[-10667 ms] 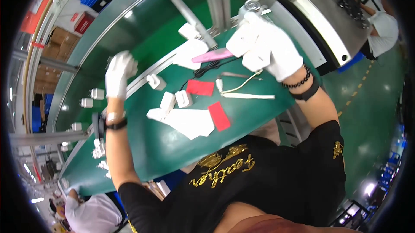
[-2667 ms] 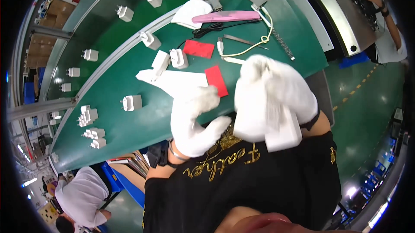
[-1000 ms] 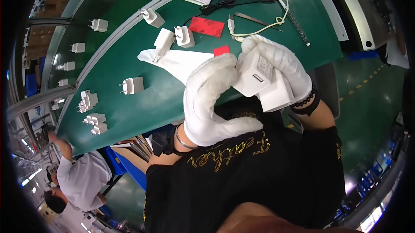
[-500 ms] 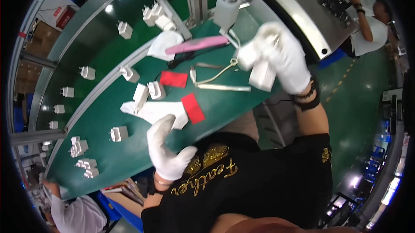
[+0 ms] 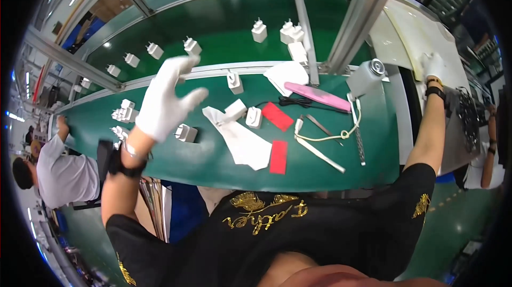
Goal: The person repeatedly picks up chargers, wipes them with a cloth, and places them back onto the conveyor belt.
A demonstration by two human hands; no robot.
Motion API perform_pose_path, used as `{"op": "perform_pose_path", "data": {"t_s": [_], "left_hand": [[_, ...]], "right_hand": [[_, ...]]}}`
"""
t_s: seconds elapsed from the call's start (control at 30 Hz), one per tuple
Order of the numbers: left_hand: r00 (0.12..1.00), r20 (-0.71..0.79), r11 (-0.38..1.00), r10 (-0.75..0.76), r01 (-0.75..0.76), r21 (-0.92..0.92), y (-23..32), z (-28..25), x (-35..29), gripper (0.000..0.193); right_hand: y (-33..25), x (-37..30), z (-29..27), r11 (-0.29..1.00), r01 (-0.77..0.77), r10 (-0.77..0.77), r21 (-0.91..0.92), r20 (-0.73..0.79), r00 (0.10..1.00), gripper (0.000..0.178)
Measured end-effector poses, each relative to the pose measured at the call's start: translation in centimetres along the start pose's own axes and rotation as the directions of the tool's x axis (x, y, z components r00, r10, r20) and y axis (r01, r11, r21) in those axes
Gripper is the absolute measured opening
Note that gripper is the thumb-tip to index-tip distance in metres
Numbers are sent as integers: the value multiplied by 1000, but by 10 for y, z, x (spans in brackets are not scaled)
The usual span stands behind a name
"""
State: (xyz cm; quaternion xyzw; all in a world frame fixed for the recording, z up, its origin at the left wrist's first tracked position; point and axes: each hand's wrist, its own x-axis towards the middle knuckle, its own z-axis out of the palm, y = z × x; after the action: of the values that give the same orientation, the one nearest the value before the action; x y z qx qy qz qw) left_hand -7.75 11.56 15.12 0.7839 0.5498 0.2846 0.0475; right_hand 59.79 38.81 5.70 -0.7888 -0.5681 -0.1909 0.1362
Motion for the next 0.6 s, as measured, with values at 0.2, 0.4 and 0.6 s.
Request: {"op": "perform_pose_path", "data": {"t_s": [0.2,0.4,0.6], "left_hand": [[919,369,983,-136,173,-69,-66,47,112,80],[870,491,968,-56,168,-187,-111,135,180,80],[842,539,957,7,151,-248,-105,167,202,50]], "right_hand": [[-103,-102,-161,950,205,-25,236,-597,802,48],[-315,-209,-206,509,686,-653,521,-286,702,51],[-427,-157,-115,778,563,-624,279,242,743,40]]}}
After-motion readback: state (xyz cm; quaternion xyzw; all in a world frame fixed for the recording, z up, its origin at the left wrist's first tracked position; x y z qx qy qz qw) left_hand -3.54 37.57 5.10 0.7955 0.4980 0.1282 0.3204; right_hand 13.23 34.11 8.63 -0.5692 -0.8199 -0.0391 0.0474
